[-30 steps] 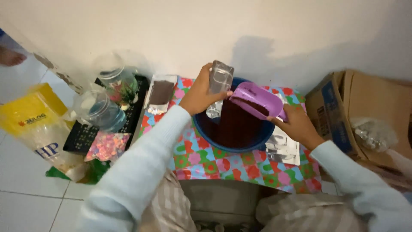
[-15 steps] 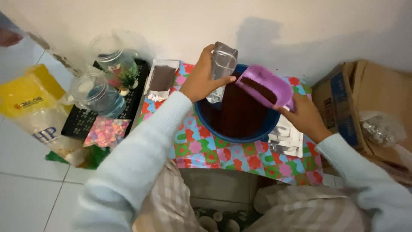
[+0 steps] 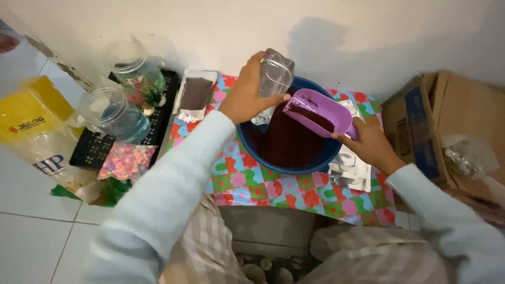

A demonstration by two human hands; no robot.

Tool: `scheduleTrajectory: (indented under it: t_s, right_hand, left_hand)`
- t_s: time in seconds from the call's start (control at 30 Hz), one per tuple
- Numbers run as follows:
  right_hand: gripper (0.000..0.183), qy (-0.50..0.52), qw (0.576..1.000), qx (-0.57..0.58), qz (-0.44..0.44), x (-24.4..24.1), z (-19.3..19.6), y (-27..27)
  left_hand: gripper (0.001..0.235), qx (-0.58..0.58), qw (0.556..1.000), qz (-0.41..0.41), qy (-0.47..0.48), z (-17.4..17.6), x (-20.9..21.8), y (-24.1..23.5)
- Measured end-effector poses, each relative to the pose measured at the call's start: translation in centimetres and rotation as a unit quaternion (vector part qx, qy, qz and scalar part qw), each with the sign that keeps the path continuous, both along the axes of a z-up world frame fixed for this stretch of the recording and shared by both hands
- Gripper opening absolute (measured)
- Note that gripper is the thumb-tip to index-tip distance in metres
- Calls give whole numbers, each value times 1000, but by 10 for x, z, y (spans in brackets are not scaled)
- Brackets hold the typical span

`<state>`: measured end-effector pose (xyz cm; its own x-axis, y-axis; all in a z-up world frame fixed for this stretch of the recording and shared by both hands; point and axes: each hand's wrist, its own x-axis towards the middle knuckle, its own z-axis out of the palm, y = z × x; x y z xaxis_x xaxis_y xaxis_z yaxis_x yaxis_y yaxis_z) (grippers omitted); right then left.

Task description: The person is manually filling small foil pouches with granular bait material using a plastic scoop from a large bucket.

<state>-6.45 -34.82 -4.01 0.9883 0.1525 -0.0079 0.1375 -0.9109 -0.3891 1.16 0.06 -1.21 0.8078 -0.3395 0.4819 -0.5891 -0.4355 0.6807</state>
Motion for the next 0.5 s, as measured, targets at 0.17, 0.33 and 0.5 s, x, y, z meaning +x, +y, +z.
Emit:
scheduleTrajectory:
  t_s: [0.17,0.33,0.5]
  right_hand:
    - [76,43,999,-8,-9,0,-6,1]
    - [72,52,998,-2,-23,-3,2,5]
    - [72,59,998,11,-36,0,4,8]
  left_hand:
    - [106,47,999,14,-20,-4,-1,-2]
    - [104,55,998,14,-19,6,-3,-1]
    - [101,58,998,21,-22,12,-5,-1]
